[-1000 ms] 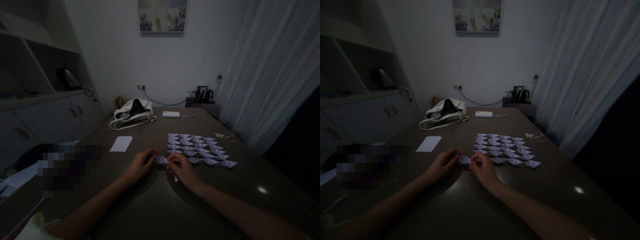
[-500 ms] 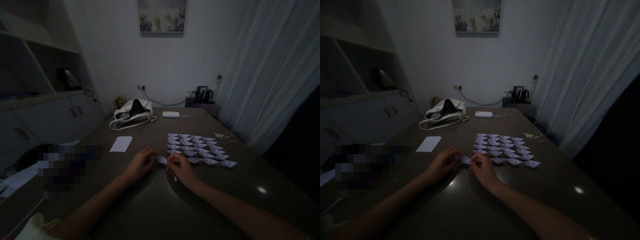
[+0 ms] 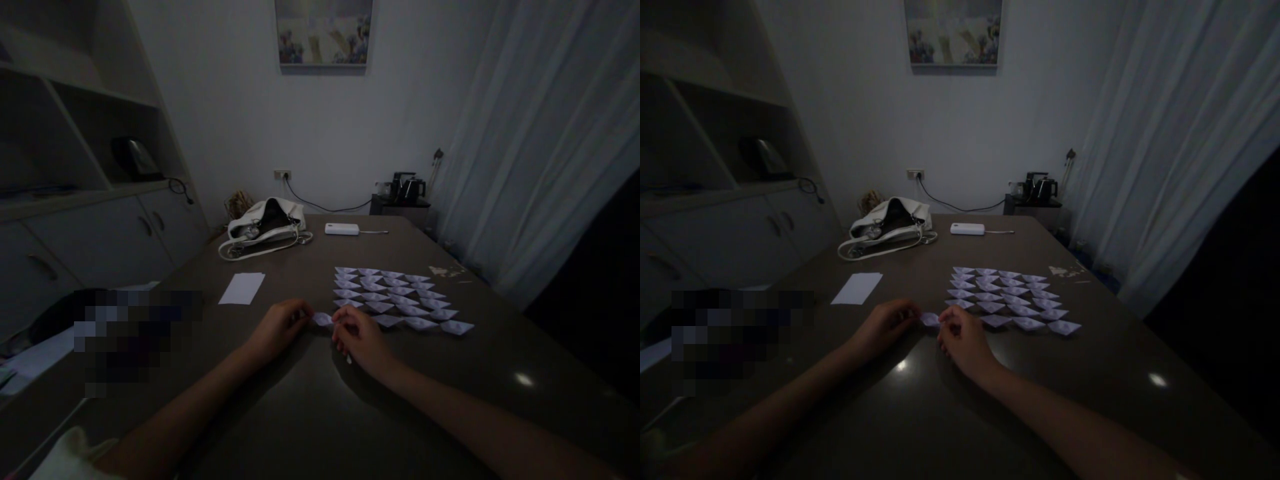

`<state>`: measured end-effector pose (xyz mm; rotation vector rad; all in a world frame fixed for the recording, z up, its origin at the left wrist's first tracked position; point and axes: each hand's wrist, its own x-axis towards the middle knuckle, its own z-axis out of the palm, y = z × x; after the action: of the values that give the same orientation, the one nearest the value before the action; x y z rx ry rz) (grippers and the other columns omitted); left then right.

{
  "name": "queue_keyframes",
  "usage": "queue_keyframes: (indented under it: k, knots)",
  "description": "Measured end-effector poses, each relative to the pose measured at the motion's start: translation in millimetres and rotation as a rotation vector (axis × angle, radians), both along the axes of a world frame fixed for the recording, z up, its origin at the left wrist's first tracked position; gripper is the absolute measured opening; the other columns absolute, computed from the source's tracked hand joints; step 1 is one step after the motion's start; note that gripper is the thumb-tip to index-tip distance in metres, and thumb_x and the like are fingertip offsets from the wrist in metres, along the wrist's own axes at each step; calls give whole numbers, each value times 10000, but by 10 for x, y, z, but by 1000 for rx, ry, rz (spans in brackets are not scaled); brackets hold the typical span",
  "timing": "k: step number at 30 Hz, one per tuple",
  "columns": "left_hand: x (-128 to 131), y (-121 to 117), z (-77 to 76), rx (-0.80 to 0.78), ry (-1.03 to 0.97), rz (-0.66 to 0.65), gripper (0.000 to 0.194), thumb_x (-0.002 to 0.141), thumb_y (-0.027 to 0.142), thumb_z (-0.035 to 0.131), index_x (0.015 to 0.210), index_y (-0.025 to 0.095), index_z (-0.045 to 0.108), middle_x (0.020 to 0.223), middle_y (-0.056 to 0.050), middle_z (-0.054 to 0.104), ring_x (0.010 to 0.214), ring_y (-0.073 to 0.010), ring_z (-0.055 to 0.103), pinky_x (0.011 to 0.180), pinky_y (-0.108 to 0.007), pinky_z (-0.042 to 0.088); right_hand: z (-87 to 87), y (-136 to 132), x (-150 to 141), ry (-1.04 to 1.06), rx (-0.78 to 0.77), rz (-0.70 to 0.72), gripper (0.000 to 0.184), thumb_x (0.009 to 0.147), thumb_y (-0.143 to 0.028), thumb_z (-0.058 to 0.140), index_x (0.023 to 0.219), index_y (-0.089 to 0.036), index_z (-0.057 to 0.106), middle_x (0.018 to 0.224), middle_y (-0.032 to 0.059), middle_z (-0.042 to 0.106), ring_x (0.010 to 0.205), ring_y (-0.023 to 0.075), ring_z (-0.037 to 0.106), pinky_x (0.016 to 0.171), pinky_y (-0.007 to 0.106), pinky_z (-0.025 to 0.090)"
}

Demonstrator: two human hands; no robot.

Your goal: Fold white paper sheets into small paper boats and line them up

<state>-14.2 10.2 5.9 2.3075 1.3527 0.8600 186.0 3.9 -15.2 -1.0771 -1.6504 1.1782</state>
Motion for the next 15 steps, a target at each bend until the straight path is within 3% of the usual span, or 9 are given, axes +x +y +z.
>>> queue_keyframes:
  k: [3, 6, 12, 15]
  knots:
    - [-8, -6, 22, 7, 12, -1, 117, 807, 76, 543, 847, 151, 623, 747, -9, 627, 655, -131, 563, 604, -218, 426, 7, -14, 4, -25, 30, -1, 76, 832, -142, 468, 889, -188, 487, 607, -26, 578, 459, 101, 536, 410, 180, 409]
    - [-11, -6, 32, 13, 7, -6, 105, 822, 105, 537, 854, 154, 624, 760, -16, 632, 674, -138, 573, 609, -222, 431, 47, -58, 17, -73, 136, 89, 39, 860, -179, 466, 861, -181, 505, 598, -22, 577, 485, 102, 544, 465, 192, 418]
    - [46, -20, 20, 29, -6, -18, 110, 812, 99, 534, 844, 157, 621, 759, -14, 633, 665, -134, 572, 602, -216, 430, 151, -211, 63, -428, 646, 400, 88, 789, -124, 552, 846, -172, 598, 729, 16, 643, 630, 126, 568, 586, 220, 384]
    - [117, -48, 17, 23, -32, -23, 105, 825, 115, 528, 851, 156, 621, 771, -18, 631, 667, -136, 572, 602, -216, 434, 172, -252, 86, -562, 785, 538, 63, 817, -150, 548, 852, -176, 594, 809, 28, 661, 711, 139, 580, 627, 232, 375]
